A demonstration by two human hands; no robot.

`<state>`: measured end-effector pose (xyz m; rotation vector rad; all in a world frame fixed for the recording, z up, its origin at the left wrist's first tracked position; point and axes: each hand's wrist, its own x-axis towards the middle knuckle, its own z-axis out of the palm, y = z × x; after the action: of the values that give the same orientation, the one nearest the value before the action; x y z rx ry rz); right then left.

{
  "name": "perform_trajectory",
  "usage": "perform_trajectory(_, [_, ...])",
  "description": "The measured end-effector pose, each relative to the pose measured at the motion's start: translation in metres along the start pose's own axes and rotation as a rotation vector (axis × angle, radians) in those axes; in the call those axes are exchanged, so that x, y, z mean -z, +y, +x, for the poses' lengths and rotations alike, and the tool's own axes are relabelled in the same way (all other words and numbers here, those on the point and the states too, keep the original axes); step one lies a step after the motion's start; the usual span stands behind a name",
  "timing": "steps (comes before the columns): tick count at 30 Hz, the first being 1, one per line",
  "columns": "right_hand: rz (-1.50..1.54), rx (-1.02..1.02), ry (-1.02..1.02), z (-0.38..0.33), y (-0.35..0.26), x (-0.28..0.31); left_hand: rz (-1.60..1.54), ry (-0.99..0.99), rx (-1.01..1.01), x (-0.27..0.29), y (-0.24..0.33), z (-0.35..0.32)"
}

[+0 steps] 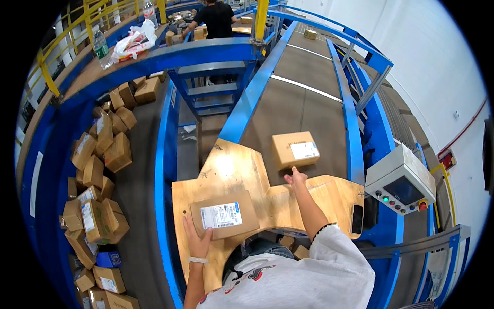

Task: The person stands at a conveyor belt in a warehouse, picking up cardboard boxes and envelopes. They place the items onto a wooden scanning station to read labels, then transfer them to a secondary conveyor belt. The process is repetitive, involving handling various package sizes and types.

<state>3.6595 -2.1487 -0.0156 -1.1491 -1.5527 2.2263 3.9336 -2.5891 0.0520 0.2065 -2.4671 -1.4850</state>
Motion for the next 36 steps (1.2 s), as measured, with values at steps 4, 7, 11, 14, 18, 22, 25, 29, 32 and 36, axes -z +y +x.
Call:
perform_trajectory(4, [-0.356, -0.223, -0.576, -0.084, 0.038, 0.064, -0.255, -0.139, 0.107, 0.001, -0.039, 0.016])
perform_trajectory(7, [-0.355, -0.587, -0.727, -0.188, 0.062, 0.131, -0.164, -0.236, 0.142, 0.0, -0.034, 0.005])
perform_trajectory(11, [-0.201, -0.663, -0.62, -0.295, 0.047, 0.155, -0.182, -0.371, 0.071, -0.072, -0.012, -0.008])
perform_trajectory(14, [-0.149, -0.406, -0.442, -0.31, 0.035, 0.115, -0.424, -0.626, 0.083, -0.118, 0.017, 0.004])
perform_trajectory(18, [-0.091, -0.236, -0.353, -0.228, 0.081, 0.095, -0.666, -0.925, 0.018, -0.052, 0.113, 0.058])
perform_trajectory(22, [0.095, -0.216, -0.464, -0.084, 0.086, 0.049, -0.85, -0.505, -0.559, 0.099, 0.188, 0.15])
perform_trajectory(25, [0.045, -0.19, -0.419, 0.02, 0.061, -0.025, -0.89, -0.207, -0.851, 0.164, 0.204, 0.148])
perform_trajectory(29, [-0.09, -0.192, -0.081, 0.19, 0.01, -0.17, -0.902, 0.117, -1.226, 0.189, 0.208, 0.177])
perform_trajectory(32, [-0.196, -0.031, -0.146, 0.17, 0.056, -0.367, -0.799, 0.208, -1.194, 0.205, 0.189, 0.188])
perform_trajectory(36, [-0.457, -0.074, -0.895, 0.023, 0.154, -0.585, -0.723, 0.266, -1.134, 0.232, 0.16, 0.211])
